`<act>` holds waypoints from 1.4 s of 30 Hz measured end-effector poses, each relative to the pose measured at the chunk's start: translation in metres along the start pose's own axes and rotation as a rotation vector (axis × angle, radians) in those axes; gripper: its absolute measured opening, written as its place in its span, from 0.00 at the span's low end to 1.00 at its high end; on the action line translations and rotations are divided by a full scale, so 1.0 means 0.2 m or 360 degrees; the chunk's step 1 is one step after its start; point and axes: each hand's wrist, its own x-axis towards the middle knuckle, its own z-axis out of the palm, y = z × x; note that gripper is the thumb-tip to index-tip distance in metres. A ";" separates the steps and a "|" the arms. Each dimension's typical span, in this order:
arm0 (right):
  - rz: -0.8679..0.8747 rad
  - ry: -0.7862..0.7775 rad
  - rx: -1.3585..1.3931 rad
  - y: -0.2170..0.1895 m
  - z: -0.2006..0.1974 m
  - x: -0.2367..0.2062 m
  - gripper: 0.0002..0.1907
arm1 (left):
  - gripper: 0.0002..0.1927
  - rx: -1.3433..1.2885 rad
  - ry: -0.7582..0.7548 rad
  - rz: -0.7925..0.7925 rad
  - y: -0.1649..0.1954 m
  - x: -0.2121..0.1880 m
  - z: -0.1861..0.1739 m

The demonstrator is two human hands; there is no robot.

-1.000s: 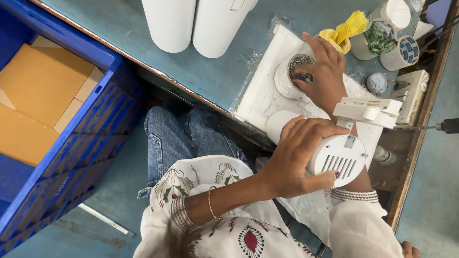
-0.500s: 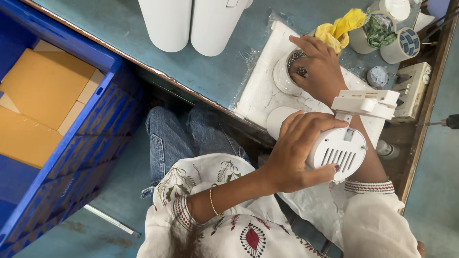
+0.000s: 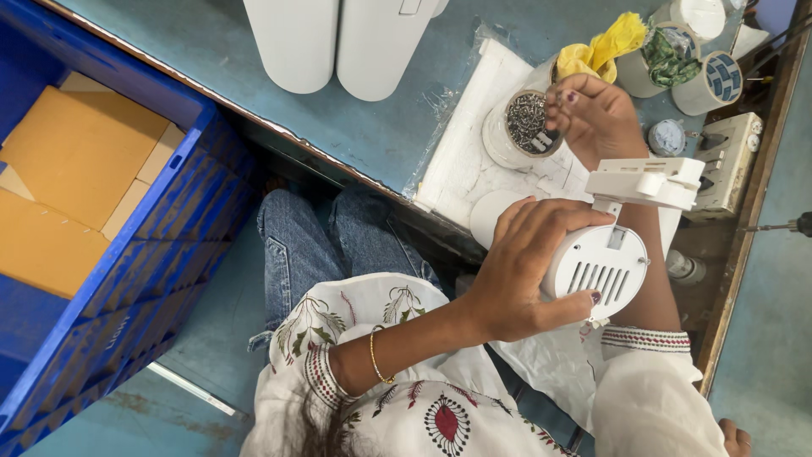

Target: The person assembles white cylindrical appliance units at a workbench. They pick small screws from a jar, place each screw onto the base of a unit, and drive the screws in with a green electric screwdriver, then stack the finished units with the others on the bench.

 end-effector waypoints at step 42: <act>-0.0820 0.0243 -0.1502 -0.38 0.71 -0.72 0.07 | 0.38 -0.0020 0.0172 -0.0096 0.07 0.12 0.02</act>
